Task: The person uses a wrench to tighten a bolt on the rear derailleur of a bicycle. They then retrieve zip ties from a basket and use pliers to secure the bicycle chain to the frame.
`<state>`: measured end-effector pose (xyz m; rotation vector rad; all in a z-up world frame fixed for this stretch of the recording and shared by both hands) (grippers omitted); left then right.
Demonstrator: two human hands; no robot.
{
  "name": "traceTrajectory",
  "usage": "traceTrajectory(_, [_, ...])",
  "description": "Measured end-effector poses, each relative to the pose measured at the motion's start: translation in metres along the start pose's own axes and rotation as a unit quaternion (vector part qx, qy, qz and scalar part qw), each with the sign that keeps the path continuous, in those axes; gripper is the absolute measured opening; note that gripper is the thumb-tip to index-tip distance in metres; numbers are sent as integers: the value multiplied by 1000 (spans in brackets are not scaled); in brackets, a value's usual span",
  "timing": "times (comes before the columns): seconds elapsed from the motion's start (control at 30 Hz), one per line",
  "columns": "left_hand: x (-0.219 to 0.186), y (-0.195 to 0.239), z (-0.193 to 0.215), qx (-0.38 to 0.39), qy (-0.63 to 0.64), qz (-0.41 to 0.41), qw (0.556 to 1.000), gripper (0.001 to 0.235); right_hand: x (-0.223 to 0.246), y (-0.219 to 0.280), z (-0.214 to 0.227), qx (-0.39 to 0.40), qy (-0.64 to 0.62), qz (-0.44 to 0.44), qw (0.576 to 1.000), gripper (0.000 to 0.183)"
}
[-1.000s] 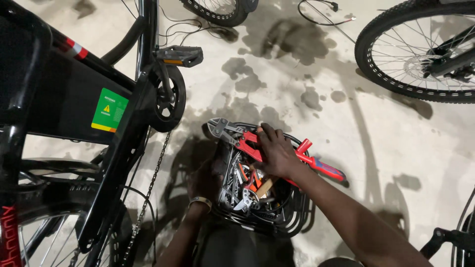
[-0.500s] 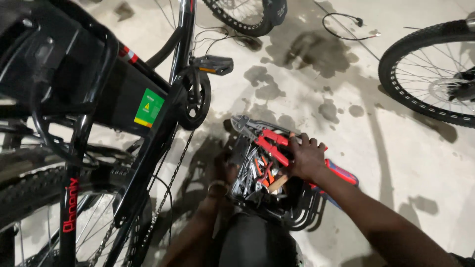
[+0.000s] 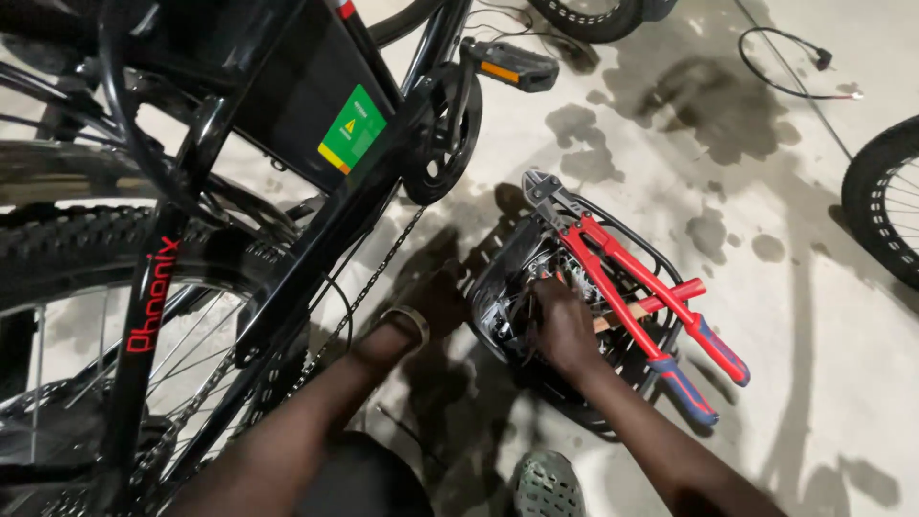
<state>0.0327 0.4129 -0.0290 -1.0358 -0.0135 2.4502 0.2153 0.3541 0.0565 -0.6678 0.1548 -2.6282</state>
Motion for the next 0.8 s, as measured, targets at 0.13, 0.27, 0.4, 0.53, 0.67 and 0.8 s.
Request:
traceTrajectory(0.13, [-25,41,33,71,-4,117,991,60,-47,-25,-55,43,-114,-135,983,34])
traceTrajectory(0.27, [-49,100,56,131,-7,235,963,60,-61,-50,-75,9,-125,-181,975,31])
traceTrajectory(0.4, [-73,121,87,175,2,313,933,60,-76,-53,-91,-11,-131,-224,966,31])
traceTrajectory(0.53, [-100,127,99,220,46,377,899,57,-95,-43,-88,-58,-134,-304,941,33])
traceTrajectory(0.67, [-97,133,98,191,99,368,904,50,-78,-43,-70,-46,-123,-298,946,31])
traceTrajectory(0.8, [-131,130,124,163,148,361,906,47,-118,-62,-96,34,-111,-313,943,27])
Point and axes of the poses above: each hand's wrist, its own y-axis away from the middle knuckle, its own z-axis out of the back of the hand, x = y × z, the point moved 7 cm from there along -y, towards the middle knuckle, and after that the axes turned 6 degrees about x, right-handed, at the moved point
